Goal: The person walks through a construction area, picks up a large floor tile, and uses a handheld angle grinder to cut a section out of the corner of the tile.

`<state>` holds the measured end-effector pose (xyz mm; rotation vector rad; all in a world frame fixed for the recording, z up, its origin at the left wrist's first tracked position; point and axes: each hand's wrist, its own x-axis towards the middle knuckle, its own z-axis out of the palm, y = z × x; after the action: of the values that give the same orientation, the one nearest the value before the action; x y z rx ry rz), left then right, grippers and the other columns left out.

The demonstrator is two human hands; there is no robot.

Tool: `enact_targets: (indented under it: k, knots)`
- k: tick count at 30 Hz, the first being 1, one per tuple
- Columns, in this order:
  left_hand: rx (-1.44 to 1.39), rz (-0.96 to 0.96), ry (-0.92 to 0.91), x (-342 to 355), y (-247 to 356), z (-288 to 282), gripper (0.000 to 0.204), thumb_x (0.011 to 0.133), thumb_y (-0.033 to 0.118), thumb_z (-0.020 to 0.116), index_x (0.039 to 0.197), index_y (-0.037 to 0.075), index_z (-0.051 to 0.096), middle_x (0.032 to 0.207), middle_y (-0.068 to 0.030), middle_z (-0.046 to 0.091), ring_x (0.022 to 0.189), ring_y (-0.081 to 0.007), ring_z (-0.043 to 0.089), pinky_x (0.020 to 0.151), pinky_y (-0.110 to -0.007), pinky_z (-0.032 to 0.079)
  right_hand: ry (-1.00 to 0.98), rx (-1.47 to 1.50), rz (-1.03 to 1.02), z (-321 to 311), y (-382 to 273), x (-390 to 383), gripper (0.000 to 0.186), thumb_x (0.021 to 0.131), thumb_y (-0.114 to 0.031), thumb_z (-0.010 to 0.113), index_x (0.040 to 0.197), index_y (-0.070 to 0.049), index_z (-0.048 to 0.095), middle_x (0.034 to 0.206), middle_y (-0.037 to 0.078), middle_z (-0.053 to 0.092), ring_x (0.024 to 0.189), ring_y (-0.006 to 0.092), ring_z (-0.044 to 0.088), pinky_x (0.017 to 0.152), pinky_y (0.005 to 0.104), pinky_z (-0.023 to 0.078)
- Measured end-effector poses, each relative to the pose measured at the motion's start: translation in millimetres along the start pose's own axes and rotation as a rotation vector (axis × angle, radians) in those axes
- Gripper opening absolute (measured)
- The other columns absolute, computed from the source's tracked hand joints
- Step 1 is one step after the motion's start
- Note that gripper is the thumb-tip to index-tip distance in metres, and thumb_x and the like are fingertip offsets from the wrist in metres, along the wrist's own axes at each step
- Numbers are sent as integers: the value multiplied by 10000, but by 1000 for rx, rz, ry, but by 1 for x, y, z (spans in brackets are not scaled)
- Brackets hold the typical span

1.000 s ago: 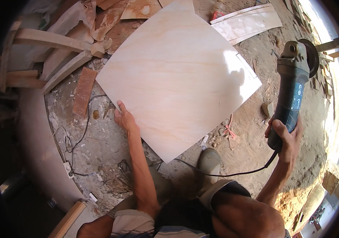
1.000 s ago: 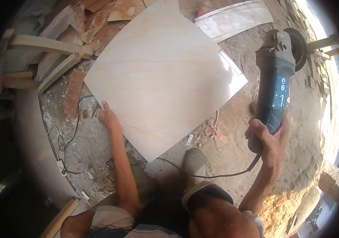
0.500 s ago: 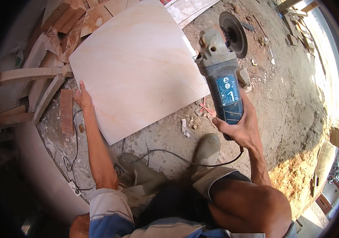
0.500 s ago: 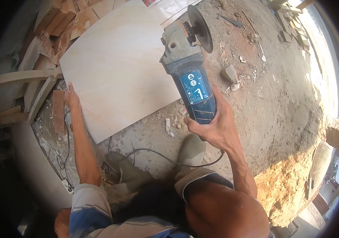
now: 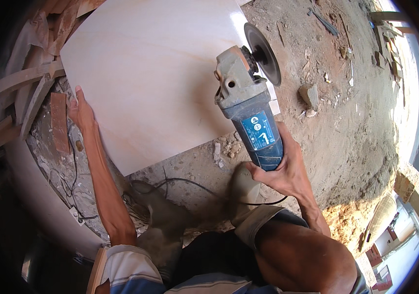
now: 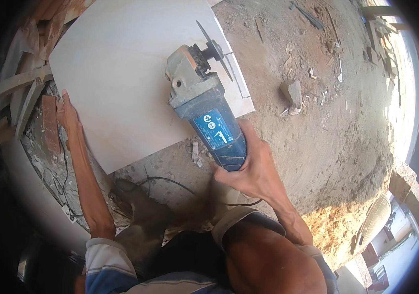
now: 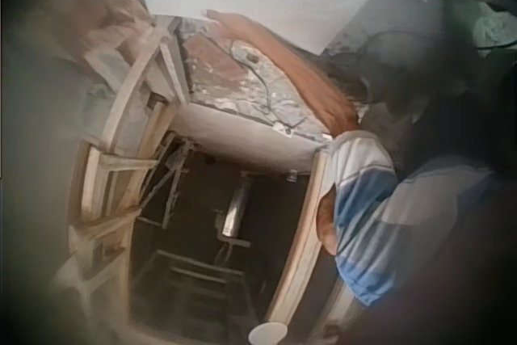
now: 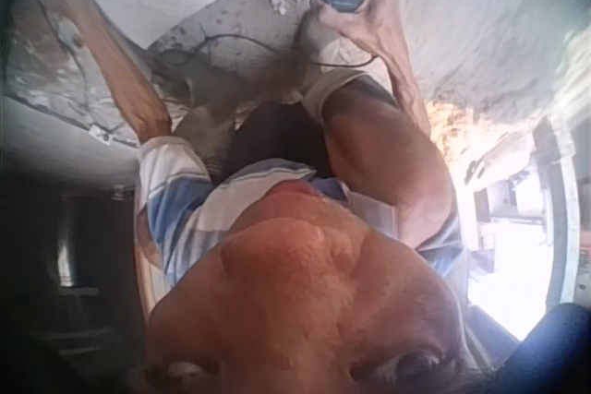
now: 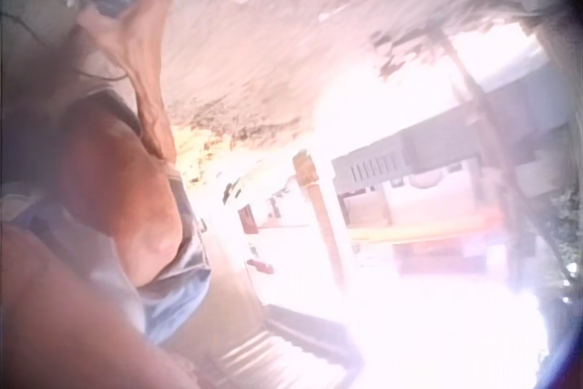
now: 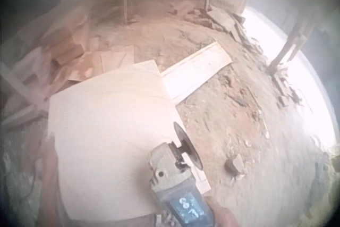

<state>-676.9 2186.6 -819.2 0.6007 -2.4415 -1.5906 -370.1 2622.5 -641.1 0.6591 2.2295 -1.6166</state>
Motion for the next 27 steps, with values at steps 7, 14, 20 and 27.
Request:
enact_targets:
  k: [7,14,20,27]
  knots:
    - [380,75,55,15,6,11,729,993,557,712,1232,-131,693,1095,-197,773,997,-270,730,916,-371,558,9,46,74,-4,-3,9,801,725,-211,864,1408,31,523,1128,216,742,1048,271,745,953,419,568]
    - [613,163,237,-4,7,27,837,931,651,716,1301,-98,679,1258,-253,731,1176,-369,703,1042,-449,523,69,178,122,-3,25,-21,783,714,-228,888,1386,0,556,1063,99,697,966,192,672,909,378,550]
    - [595,182,141,-15,-4,10,897,899,690,742,1322,-96,658,1256,-252,720,1177,-333,693,1045,-422,525,85,108,74,-2,34,-27,762,711,-242,899,1357,1,576,1023,101,698,939,190,677,876,362,555]
    - [222,113,113,-34,9,13,924,838,593,883,1311,-154,615,1176,-225,748,1002,-264,736,908,-351,600,48,113,109,-8,44,-17,775,716,-240,899,1377,5,579,1065,107,716,972,192,693,908,358,557]
